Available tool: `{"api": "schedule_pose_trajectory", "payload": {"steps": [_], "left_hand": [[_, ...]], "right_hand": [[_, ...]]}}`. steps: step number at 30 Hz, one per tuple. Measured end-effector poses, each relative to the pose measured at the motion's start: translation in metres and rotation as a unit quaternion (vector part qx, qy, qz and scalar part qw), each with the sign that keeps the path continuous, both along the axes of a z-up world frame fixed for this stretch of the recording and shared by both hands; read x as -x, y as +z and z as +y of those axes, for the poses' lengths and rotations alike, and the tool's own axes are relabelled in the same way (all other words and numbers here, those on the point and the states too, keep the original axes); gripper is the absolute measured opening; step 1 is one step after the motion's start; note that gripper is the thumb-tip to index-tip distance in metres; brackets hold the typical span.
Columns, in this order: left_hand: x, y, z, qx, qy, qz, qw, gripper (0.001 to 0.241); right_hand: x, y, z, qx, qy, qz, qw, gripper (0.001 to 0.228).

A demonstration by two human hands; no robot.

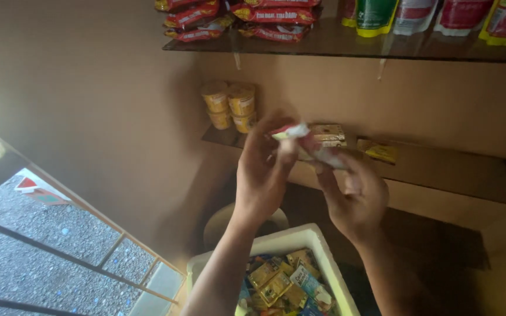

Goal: Organizing various grocery items from a bin onto shelves in a grocery store setting.

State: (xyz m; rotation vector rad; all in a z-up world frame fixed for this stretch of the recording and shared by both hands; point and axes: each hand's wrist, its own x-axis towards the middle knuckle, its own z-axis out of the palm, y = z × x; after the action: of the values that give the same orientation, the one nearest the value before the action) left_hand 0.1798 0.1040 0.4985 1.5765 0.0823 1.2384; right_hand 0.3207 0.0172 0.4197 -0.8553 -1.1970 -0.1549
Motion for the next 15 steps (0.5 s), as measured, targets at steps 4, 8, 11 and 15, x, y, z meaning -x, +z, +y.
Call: {"api": "schedule_pose_trajectory", "payload": {"steps": [4,8,11,15], "left_hand": [[0.010,-0.051,0.001,0.283,-0.195,-0.032,0.938,0.063],[0.013,-0.095,-0.016,0.276,-0.063,0.100,0.954,0.059],[0.006,-0.153,-0.028,0.318,-0.059,0.071,0.944,0.057],[-0.004,-0.208,-0.042,0.353,-0.030,0.153,0.923,0.052]], "right_hand": [[-0.004,-0.007,-0.019,0.058,-0.266,-0.182,0.945,0.026],[0.004,-0.014,-0.041,0.156,-0.195,-0.245,0.937,0.031],[0.004,-0.040,-0.055,0.260,-0.109,-0.192,0.940,0.042],[-0.016,-0.109,-0.067,0.393,0.157,0.135,0.896,0.053]]}}
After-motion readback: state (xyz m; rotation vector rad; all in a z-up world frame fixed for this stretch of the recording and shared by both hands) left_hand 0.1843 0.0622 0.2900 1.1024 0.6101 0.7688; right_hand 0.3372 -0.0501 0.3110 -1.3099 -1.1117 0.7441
